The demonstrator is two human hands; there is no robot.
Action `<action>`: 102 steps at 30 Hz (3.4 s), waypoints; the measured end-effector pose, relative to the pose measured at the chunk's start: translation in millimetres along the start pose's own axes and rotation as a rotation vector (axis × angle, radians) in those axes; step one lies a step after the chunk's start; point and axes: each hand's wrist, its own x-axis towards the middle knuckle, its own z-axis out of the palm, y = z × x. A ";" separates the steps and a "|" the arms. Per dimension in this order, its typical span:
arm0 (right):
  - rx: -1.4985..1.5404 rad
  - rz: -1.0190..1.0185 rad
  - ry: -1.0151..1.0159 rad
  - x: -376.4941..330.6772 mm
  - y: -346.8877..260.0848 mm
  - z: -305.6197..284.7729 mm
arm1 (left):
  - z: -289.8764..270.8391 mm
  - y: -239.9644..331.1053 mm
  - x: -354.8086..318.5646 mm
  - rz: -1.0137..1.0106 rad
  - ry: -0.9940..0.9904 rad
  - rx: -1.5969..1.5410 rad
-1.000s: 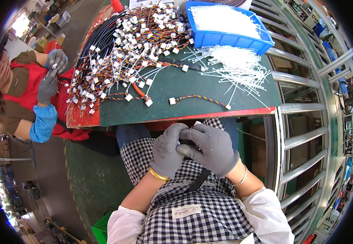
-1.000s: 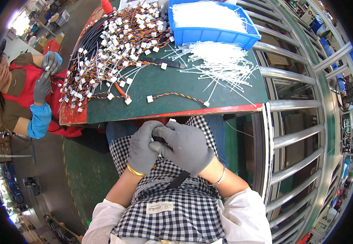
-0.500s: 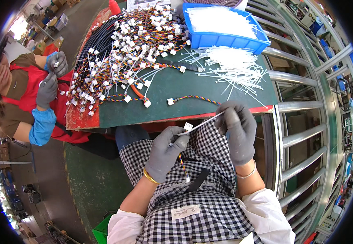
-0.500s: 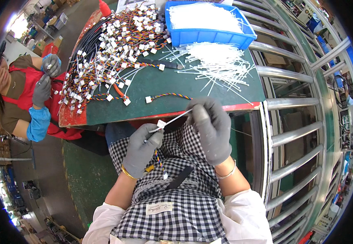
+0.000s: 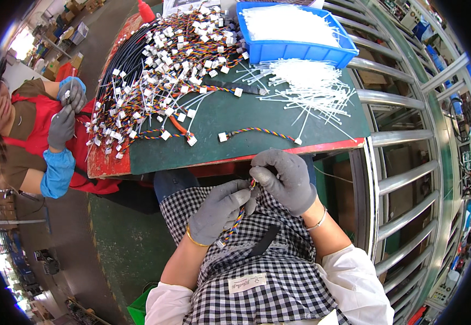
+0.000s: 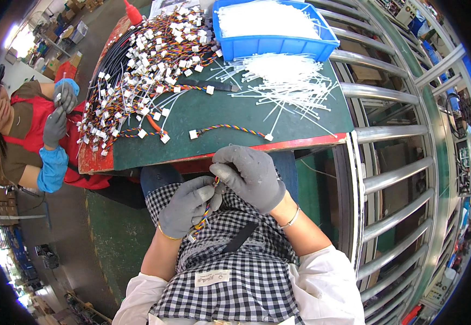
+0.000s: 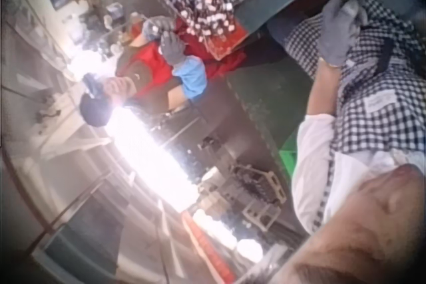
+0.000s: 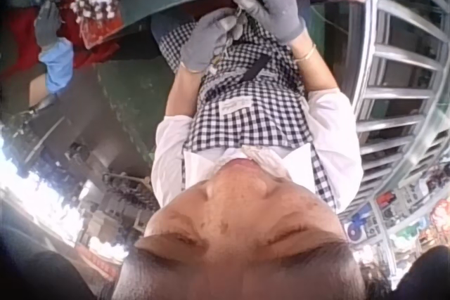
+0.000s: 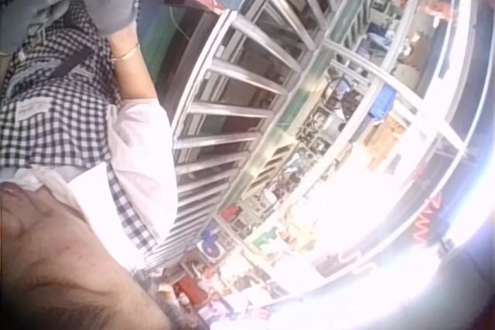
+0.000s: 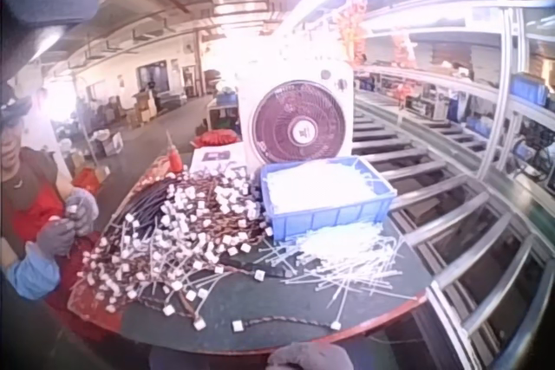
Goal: The person assembles wire harnesses by hand, inserting connectors into wire bundles and organizing them at a factory workbench.
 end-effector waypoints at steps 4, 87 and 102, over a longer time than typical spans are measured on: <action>-0.040 -0.009 0.050 -1.6 2.4 6.9 | -4.7 -7.0 6.6 -0.017 -0.018 0.091; -0.258 -0.346 -0.089 17.3 -38.8 -39.6 | -11.0 -28.3 14.0 0.522 0.387 0.742; -0.050 0.074 -0.260 47.5 -33.9 -42.7 | -15.2 -25.3 12.5 0.592 0.355 0.877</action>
